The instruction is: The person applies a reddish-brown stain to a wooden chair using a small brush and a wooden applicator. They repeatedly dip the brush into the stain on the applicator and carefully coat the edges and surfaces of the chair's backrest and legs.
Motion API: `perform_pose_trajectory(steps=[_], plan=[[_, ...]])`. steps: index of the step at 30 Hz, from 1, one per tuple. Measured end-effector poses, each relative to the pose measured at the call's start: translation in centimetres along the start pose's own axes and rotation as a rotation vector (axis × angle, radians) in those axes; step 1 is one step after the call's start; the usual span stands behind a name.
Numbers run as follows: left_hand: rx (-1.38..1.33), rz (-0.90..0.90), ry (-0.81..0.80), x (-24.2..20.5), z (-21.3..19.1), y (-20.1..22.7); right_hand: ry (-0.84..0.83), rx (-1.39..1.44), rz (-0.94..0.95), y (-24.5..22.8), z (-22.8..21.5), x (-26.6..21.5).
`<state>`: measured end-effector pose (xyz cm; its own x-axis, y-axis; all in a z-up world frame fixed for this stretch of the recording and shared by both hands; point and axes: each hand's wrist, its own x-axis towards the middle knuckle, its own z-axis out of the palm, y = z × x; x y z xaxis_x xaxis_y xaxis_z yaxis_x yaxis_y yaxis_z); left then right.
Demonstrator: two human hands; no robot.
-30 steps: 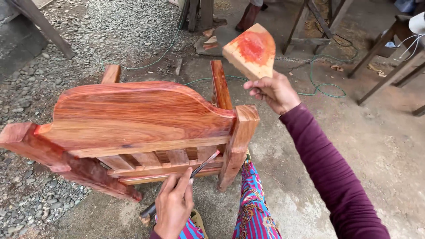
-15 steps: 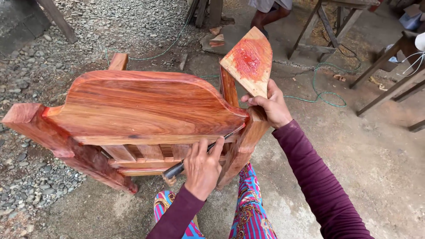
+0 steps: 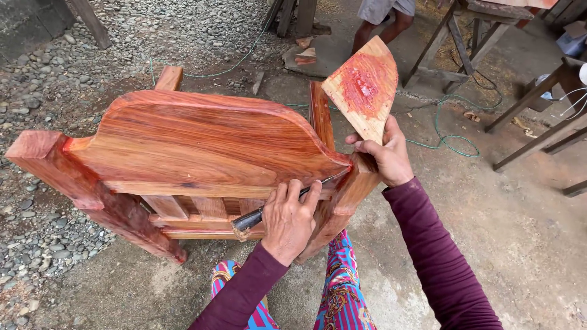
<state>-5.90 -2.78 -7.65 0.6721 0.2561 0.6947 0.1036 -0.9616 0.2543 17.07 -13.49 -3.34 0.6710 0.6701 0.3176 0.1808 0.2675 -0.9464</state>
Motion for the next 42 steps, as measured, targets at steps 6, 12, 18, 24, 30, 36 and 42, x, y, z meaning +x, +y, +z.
perform_pose_trajectory(steps=[6, 12, 18, 24, 30, 36, 42], plan=[[-0.22, -0.133, -0.194, 2.5, -4.7, -1.0, 0.033, 0.018, -0.051, 0.3, -0.6, -0.2], [-0.177, -0.065, -0.254, 4.3, -4.1, -2.5, 0.077, 0.116, -0.09, 2.2, -2.2, 0.1], [-0.129, -0.097, -0.334, 6.0, -4.1, -0.1, 0.151, 0.163, -0.083, 2.0, -2.0, 0.1], [-0.033, -0.116, -0.413, 6.7, -3.3, 0.8, 0.162, 0.159, -0.089, 2.0, -1.7, 0.1], [-0.054, -0.119, -0.393, 7.2, -2.5, 1.2, 0.165, 0.151, -0.099, 1.6, -1.6, 0.0], [-0.03, -0.119, -0.386, 7.1, -1.8, 1.6, 0.159, 0.152, -0.093, 1.8, -1.8, 0.0], [-0.053, -0.16, -0.391, 7.9, -1.9, 2.7, 0.153, 0.186, -0.112, 1.8, -1.6, 0.1]])
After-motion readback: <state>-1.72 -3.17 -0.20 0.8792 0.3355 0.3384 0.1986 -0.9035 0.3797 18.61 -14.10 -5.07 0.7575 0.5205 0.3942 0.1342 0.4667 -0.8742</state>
